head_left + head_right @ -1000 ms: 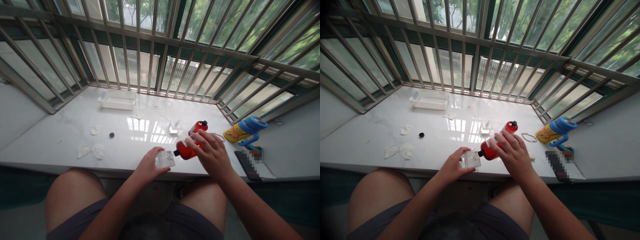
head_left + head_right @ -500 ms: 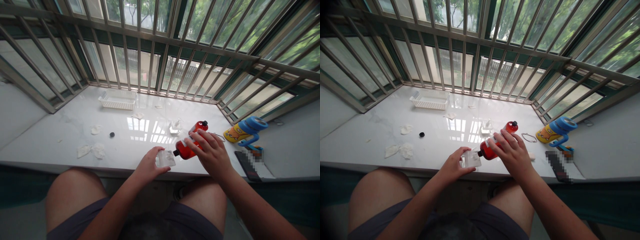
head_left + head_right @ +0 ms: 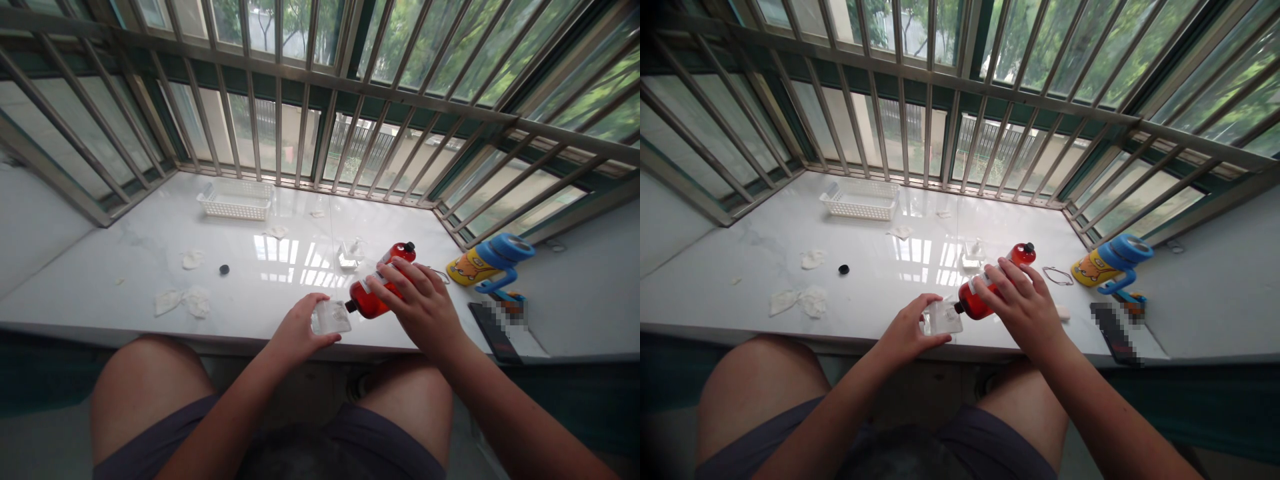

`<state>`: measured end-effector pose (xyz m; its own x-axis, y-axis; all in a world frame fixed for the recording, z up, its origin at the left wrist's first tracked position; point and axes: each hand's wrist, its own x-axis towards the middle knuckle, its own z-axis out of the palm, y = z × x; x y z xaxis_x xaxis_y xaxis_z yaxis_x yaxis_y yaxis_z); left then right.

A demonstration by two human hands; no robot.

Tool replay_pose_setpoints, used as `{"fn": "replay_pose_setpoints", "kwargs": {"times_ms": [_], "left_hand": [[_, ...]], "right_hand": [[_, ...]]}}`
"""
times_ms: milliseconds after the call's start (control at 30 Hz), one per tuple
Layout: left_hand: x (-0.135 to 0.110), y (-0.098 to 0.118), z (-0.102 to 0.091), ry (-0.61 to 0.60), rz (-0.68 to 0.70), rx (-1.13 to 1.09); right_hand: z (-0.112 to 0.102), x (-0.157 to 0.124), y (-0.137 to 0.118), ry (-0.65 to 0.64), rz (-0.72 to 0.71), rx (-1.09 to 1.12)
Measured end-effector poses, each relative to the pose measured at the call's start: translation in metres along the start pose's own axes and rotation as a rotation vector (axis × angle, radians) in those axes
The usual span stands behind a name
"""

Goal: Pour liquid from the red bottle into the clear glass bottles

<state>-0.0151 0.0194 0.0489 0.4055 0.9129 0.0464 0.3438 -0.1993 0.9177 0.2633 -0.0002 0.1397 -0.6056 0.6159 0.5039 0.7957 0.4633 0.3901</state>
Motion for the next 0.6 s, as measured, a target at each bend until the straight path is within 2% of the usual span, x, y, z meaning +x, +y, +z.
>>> {"fn": "replay_pose_setpoints", "kwargs": {"times_ms": [600], "left_hand": [[0.0, -0.001, 0.001, 0.001, 0.004, -0.002]], "right_hand": [[-0.008, 0.011, 0.002, 0.024, -0.061, -0.017]]}}
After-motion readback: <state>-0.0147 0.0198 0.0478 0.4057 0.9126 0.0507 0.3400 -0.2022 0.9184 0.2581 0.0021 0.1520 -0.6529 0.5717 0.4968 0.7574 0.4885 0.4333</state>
